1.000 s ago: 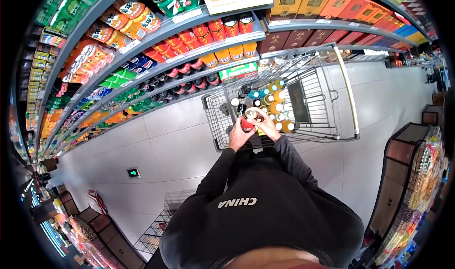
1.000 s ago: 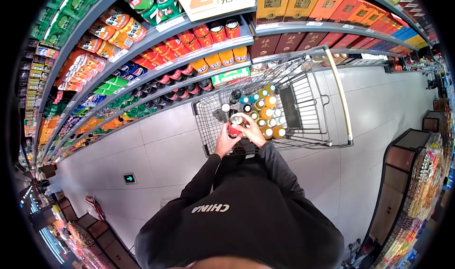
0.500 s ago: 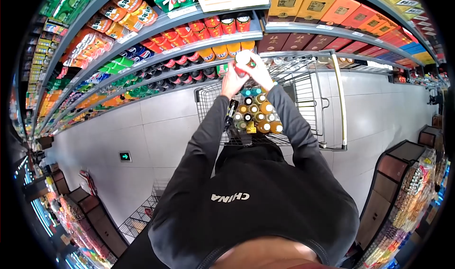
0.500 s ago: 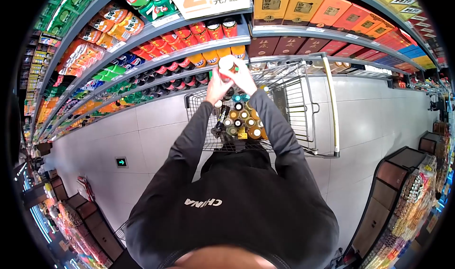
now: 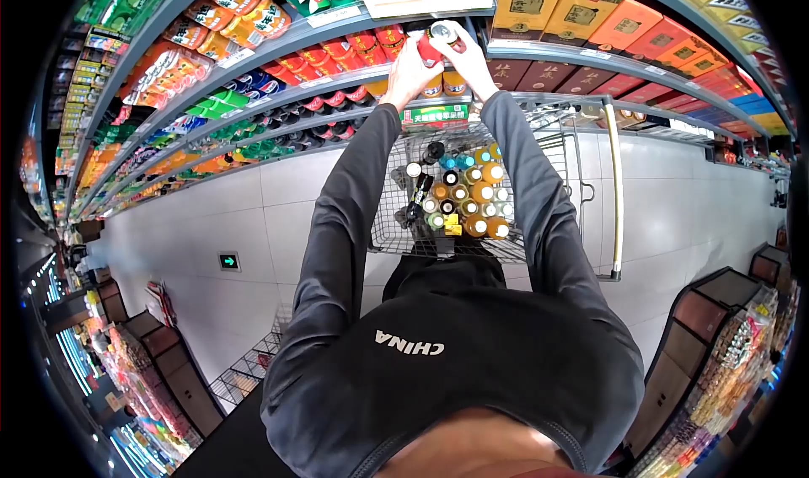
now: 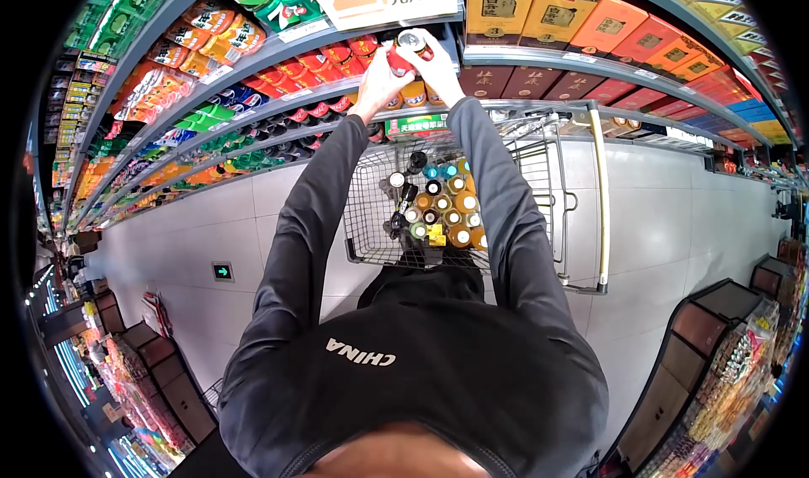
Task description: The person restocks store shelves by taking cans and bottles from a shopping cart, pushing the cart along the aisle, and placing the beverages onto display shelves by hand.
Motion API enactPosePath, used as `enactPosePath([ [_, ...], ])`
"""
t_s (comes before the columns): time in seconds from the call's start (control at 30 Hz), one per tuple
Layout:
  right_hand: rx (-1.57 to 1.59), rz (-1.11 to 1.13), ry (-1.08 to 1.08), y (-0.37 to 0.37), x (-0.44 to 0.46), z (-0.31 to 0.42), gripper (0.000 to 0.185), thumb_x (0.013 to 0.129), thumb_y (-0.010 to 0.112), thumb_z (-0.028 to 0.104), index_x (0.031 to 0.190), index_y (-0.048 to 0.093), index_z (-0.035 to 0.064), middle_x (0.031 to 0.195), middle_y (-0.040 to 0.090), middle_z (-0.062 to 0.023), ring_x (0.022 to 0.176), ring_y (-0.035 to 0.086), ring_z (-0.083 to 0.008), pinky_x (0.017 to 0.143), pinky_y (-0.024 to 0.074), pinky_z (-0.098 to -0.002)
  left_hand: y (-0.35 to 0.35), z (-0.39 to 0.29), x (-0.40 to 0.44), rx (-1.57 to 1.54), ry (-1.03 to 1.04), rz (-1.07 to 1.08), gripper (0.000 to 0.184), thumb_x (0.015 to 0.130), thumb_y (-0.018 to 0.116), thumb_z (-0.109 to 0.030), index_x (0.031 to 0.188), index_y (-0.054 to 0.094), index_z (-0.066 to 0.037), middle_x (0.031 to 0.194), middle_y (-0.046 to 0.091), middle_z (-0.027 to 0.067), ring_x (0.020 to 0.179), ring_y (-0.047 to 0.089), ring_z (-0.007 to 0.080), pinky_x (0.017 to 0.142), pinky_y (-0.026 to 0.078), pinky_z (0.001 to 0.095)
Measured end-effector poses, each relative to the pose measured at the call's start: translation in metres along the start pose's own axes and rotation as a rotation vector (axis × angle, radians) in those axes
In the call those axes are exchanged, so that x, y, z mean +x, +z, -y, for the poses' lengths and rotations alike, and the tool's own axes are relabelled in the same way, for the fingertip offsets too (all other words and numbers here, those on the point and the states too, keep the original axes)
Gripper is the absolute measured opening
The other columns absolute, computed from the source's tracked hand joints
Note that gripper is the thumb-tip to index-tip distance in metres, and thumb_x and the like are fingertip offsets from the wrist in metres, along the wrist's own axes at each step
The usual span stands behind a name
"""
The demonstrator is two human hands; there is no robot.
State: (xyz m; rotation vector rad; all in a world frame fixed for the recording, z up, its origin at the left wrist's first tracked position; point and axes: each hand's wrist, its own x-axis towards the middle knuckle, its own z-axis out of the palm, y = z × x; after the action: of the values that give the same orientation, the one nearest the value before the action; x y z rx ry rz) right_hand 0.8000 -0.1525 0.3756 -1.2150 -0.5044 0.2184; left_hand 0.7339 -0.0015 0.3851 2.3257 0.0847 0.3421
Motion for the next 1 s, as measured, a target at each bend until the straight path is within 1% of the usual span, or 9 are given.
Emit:
enactPosePath([
  [0.03,0.061,0.011,0.008,-0.002,0.004,-0.004,0.049,0.094,0.077,0.011,0.138,0.056,0.0051,0.13,0.066,-0.0066,0.12,0.063,-0.0147,0.099,0.0545,-0.0296,-0.004,-0.003,0.003,0.003,-0.011,-0.002,0.078,0.076,0.083,-0.033,0.137,0.047,-0.001,0.129,0.062,0.0244,0.121,0.061,0.0385,0.103,0.05,0.0445],
  [0.1,0.045,-0.027,0.051,-0.009,0.01,-0.012,0.054,0.093,0.078,0.011,0.141,0.054,0.0035,0.132,0.065,-0.008,0.12,0.063,-0.0153,0.1,0.0539,-0.0298,-0.006,-0.008,0.006,0.002,-0.033,-0.005,0.076,0.076,0.082,-0.032,0.136,0.048,-0.002,0.129,0.062,0.0234,0.122,0.061,0.0378,0.104,0.049,0.0437],
  [0.2,0.098,-0.006,0.109,-0.02,0.018,-0.02,0.057,0.092,0.079,0.01,0.142,0.053,0.0017,0.134,0.064,-0.0095,0.121,0.063,-0.0158,0.102,0.0531,-0.0301,-0.002,-0.004,0.014,0.051,0.004,-0.044,0.074,0.077,0.083,-0.032,0.136,0.049,-0.004,0.127,0.061,0.0209,0.121,0.061,0.0366,0.102,0.05,0.0442],
  [0.4,0.077,-0.032,0.149,-0.021,0.015,-0.01,0.057,0.091,0.079,0.01,0.141,0.054,0.0,0.133,0.065,-0.0095,0.12,0.063,-0.0152,0.101,0.0527,-0.0299,0.004,-0.001,0.018,0.115,0.078,-0.125,0.071,0.076,0.084,-0.032,0.133,0.051,-0.004,0.122,0.061,0.0183,0.115,0.061,0.0369,0.098,0.051,0.0456],
  [0.6,0.035,0.024,0.142,-0.021,0.017,0.0,0.053,0.092,0.078,0.008,0.139,0.055,-0.0016,0.13,0.067,-0.0097,0.118,0.064,-0.0151,0.099,0.0531,-0.0296,0.011,0.01,0.026,0.285,0.181,-0.234,0.071,0.077,0.084,-0.032,0.131,0.052,0.001,0.12,0.062,0.0204,0.113,0.06,0.0378,0.096,0.052,0.0439],
  [0.67,0.095,-0.015,0.18,-0.016,0.013,0.009,0.05,0.092,0.077,0.007,0.136,0.057,-0.0002,0.129,0.067,-0.0091,0.117,0.064,-0.0145,0.099,0.053,-0.029,0.011,0.015,0.03,0.356,0.188,-0.213,0.073,0.078,0.084,-0.033,0.133,0.052,0.003,0.122,0.062,0.0227,0.117,0.061,0.0374,0.097,0.053,0.0435],
  [0.8,0.238,-0.07,0.213,-0.013,0.015,0.004,0.042,0.092,0.076,0.006,0.13,0.06,0.0022,0.126,0.068,-0.0072,0.115,0.065,-0.0132,0.098,0.0525,-0.0277,0.016,0.021,0.037,0.358,0.29,-0.328,0.07,0.079,0.084,-0.032,0.132,0.053,0.003,0.121,0.063,0.0239,0.114,0.062,0.0395,0.093,0.055,0.045],
  [0.93,0.297,-0.053,0.199,-0.01,0.011,0.01,0.034,0.092,0.075,0.004,0.123,0.061,0.0037,0.123,0.068,-0.006,0.114,0.064,-0.0127,0.099,0.0514,-0.0275,0.022,0.024,0.043,0.358,0.286,-0.328,0.068,0.08,0.082,-0.029,0.131,0.053,0.005,0.116,0.064,0.0262,0.111,0.062,0.041,0.093,0.054,0.0447],
  [1.0,0.283,-0.077,0.175,-0.007,0.012,0.013,0.033,0.091,0.076,0.004,0.121,0.062,0.0043,0.121,0.069,-0.0054,0.114,0.064,-0.0127,0.1,0.0509,-0.0276,0.027,0.024,0.045,0.393,0.254,-0.318,0.061,0.08,0.08,-0.025,0.126,0.055,0.007,0.114,0.064,0.0265,0.11,0.062,0.0411,0.094,0.054,0.0444],
])
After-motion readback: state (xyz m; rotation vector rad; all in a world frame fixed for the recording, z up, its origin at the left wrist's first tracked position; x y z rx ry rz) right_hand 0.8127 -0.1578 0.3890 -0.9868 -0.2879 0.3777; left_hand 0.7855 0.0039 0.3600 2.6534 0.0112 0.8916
